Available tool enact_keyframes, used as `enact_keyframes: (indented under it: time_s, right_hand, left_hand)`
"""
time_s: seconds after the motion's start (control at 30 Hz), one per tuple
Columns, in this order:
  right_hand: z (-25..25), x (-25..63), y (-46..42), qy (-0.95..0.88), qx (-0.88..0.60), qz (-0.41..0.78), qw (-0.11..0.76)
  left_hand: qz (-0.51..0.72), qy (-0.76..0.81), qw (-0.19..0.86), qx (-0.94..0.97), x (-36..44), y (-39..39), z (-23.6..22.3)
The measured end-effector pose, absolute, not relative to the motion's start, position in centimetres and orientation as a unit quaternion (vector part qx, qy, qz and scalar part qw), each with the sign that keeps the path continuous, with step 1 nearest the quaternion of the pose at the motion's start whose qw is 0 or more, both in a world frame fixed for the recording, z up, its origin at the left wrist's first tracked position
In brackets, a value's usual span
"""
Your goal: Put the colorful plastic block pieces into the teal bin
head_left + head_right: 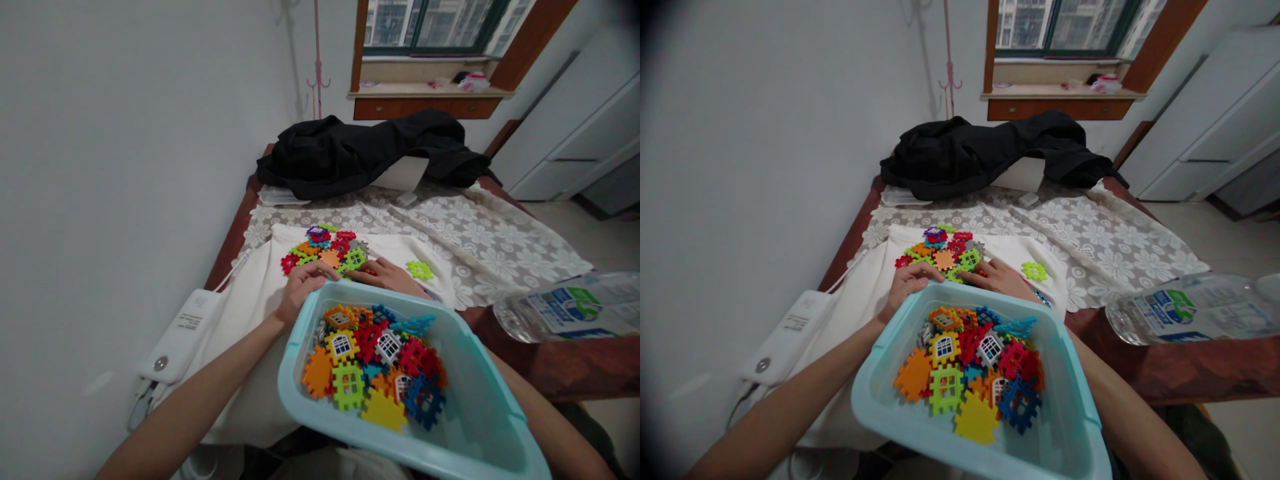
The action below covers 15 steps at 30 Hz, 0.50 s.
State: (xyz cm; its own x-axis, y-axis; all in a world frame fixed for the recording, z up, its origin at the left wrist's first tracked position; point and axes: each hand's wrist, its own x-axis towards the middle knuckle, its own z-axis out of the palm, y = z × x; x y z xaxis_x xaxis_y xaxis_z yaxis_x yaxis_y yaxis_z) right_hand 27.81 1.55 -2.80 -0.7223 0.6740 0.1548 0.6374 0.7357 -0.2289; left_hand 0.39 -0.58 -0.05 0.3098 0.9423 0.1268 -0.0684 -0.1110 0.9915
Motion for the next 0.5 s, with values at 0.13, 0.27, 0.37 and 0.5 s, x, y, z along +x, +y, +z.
enact_keyframes:
  time_s: [0.13, 0.27, 0.37, 0.5]
  right_hand:
    - [-3.25, 27.97, 1.79, -0.922, -0.355, 0.092, 0.124]
    - [-3.38, 28.10, 1.84, -0.904, -0.385, 0.124, 0.142]
    - [-3.25, 28.19, 1.79, -0.891, -0.391, 0.152, 0.175]
    - [-3.07, 28.21, 1.68, -0.862, -0.411, 0.171, 0.243]
  left_hand:
    - [0.460, 0.369, 0.546, 0.595, 0.35, -0.55, -0.07]
    - [0.463, 0.366, 0.538, 0.601, 0.32, -0.62, -0.06]
    - [0.461, 0.366, 0.545, 0.598, 0.33, -0.70, 0.02]
    - [0.462, 0.365, 0.547, 0.595, 0.42, -0.69, 0.34]
